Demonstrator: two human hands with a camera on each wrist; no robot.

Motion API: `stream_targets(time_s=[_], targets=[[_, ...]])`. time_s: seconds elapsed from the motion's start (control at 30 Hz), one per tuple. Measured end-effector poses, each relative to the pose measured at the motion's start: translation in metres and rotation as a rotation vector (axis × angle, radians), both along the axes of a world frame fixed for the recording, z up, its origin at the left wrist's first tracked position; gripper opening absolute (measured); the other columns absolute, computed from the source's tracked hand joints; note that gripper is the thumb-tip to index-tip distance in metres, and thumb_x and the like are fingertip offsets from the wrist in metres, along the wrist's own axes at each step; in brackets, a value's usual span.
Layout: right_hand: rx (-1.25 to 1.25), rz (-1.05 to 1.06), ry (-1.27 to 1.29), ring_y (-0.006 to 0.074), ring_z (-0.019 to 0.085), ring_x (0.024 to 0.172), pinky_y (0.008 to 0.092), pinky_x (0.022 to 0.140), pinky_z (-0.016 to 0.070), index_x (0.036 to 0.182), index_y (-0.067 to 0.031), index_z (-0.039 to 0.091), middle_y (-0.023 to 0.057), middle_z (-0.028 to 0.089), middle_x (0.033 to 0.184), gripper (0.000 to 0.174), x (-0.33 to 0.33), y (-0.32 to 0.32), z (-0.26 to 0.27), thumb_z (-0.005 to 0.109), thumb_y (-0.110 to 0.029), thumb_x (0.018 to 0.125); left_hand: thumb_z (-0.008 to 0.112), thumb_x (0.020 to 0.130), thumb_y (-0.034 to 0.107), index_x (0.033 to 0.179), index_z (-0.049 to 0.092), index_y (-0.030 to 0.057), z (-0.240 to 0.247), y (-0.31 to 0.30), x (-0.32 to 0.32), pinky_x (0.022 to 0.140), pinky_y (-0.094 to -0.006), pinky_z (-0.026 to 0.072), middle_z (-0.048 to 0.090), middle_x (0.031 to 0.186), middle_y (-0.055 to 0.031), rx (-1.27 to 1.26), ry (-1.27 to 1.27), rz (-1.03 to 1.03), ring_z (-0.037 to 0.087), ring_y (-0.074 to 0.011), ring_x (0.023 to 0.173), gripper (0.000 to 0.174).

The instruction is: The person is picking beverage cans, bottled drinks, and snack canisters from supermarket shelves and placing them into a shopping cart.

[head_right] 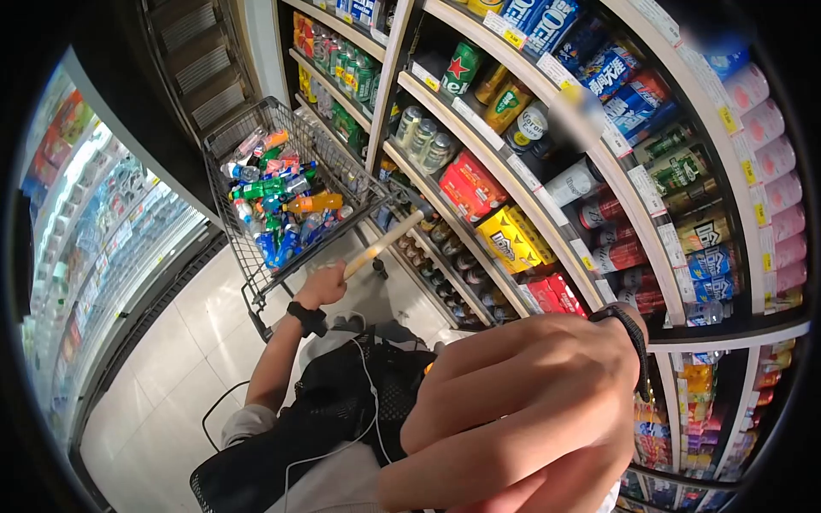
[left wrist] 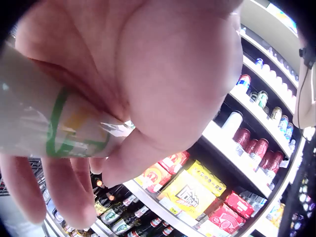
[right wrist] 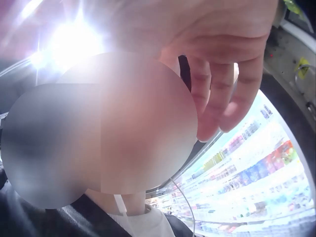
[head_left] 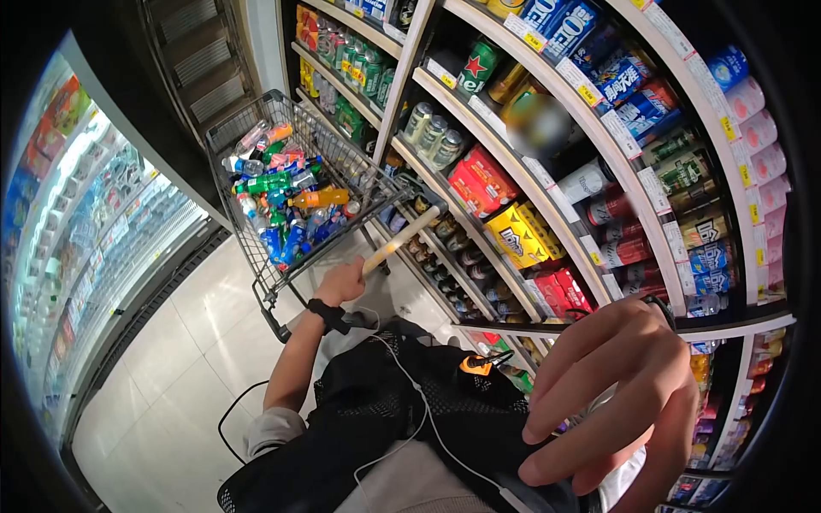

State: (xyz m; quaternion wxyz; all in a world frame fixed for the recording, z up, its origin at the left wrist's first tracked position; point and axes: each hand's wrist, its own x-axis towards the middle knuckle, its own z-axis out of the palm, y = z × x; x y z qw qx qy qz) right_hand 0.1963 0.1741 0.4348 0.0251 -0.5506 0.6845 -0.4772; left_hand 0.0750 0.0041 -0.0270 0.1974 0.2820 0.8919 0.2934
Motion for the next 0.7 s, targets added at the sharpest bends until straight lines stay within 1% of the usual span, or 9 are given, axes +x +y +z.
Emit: stream_targets(time_s=[0.07,0.13,0.17,0.27,0.33,0.4,0.43,0.63,0.7], targets=[[-0.028,-0.045,-0.014,0.0176,0.067,0.073,0.0262,0.061,0.0566,0.101,-0.0207,0.067,0.0068,0.071,0.093,0.01,0.0,-0.002,-0.005,0.063,-0.018,0.092,0.053,0.078,0.016,0.105,0.046,0.0059,0.001,0.002,-0.004,0.072,-0.0561,0.0471,0.064,0.084,-0.0259,0.005,-0.031,0.002,0.061,-0.0464,0.081,0.03],[-0.089,0.082,-0.05,0.0185,0.067,0.073,0.0268,0.063,0.0569,0.103,-0.0203,0.067,0.0079,0.071,0.095,0.015,-0.003,-0.007,-0.008,0.066,-0.014,0.09,0.053,0.078,0.016,0.106,0.046,0.0066,0.003,-0.004,0.006,0.074,-0.056,0.0469,0.064,0.085,-0.0264,0.007,-0.11,0.015,0.061,-0.0465,0.083,0.031],[-0.44,-0.051,0.258,0.0137,0.054,0.06,0.0243,0.048,0.0454,0.099,-0.023,0.072,0.0076,0.065,0.094,0.016,-0.003,-0.031,-0.034,0.06,-0.014,0.092,0.055,0.077,0.014,0.106,0.046,0.0061,0.007,-0.003,0.008,0.075,-0.0553,0.047,0.064,0.086,-0.0263,-0.009,-0.124,0.028,0.061,-0.0459,0.084,0.032],[-0.249,-0.006,0.277,0.0132,0.053,0.059,0.0238,0.047,0.044,0.099,-0.0225,0.071,0.0066,0.065,0.092,0.016,-0.004,-0.024,-0.02,0.059,-0.015,0.093,0.054,0.076,0.01,0.108,0.043,0.0031,0.016,0.004,0.009,0.073,-0.0554,0.0469,0.063,0.084,-0.029,-0.005,-0.042,0.034,0.06,-0.0476,0.084,0.035],[-0.334,-0.129,0.185,0.0139,0.053,0.059,0.0244,0.045,0.0435,0.1,-0.0224,0.071,0.006,0.065,0.091,0.021,0.002,-0.026,-0.026,0.057,-0.009,0.091,0.054,0.074,0.008,0.108,0.042,0.0006,0.02,0.003,0.011,0.073,-0.0549,0.0471,0.063,0.086,-0.0294,-0.012,-0.073,0.015,0.061,-0.0473,0.085,0.037],[-0.267,0.074,0.264,0.0142,0.053,0.058,0.0245,0.045,0.0433,0.103,-0.0229,0.07,0.0061,0.065,0.092,0.024,-0.011,-0.021,-0.019,0.057,-0.008,0.089,0.055,0.072,0.009,0.108,0.041,-0.0028,0.023,0.002,0.018,0.074,-0.0536,0.0474,0.063,0.087,-0.0294,0.004,-0.12,-0.018,0.061,-0.0481,0.086,0.04],[-0.27,0.074,0.26,0.0142,0.053,0.058,0.0245,0.045,0.0433,0.103,-0.0229,0.07,0.0061,0.065,0.092,0.024,-0.01,-0.02,-0.018,0.057,-0.008,0.089,0.055,0.072,0.009,0.108,0.041,-0.0028,0.024,0.001,0.02,0.074,-0.0536,0.0474,0.063,0.087,-0.0294,0.001,-0.125,-0.017,0.061,-0.0481,0.086,0.04],[-0.275,-0.126,0.046,0.015,0.055,0.059,0.0261,0.046,0.0451,0.109,-0.0244,0.068,0.0049,0.065,0.093,0.021,-0.012,-0.018,-0.032,0.056,-0.016,0.094,0.058,0.073,0.016,0.128,0.031,-0.01,0.036,-0.001,0.036,0.077,-0.0485,0.049,0.063,0.087,-0.0294,-0.016,-0.324,-0.141,0.062,-0.0456,0.087,0.066],[-0.219,-0.117,-0.23,0.0176,0.059,0.053,0.0266,0.044,0.0484,0.092,-0.0108,0.07,0.0097,0.066,0.075,0.009,-0.03,0.003,-0.021,0.065,-0.015,0.086,0.062,0.075,0.021,0.13,0.039,-0.0065,0.03,0.002,0.035,0.078,-0.0456,0.0497,0.064,0.091,-0.0283,-0.026,-0.297,-0.209,0.063,-0.0427,0.088,0.065]])
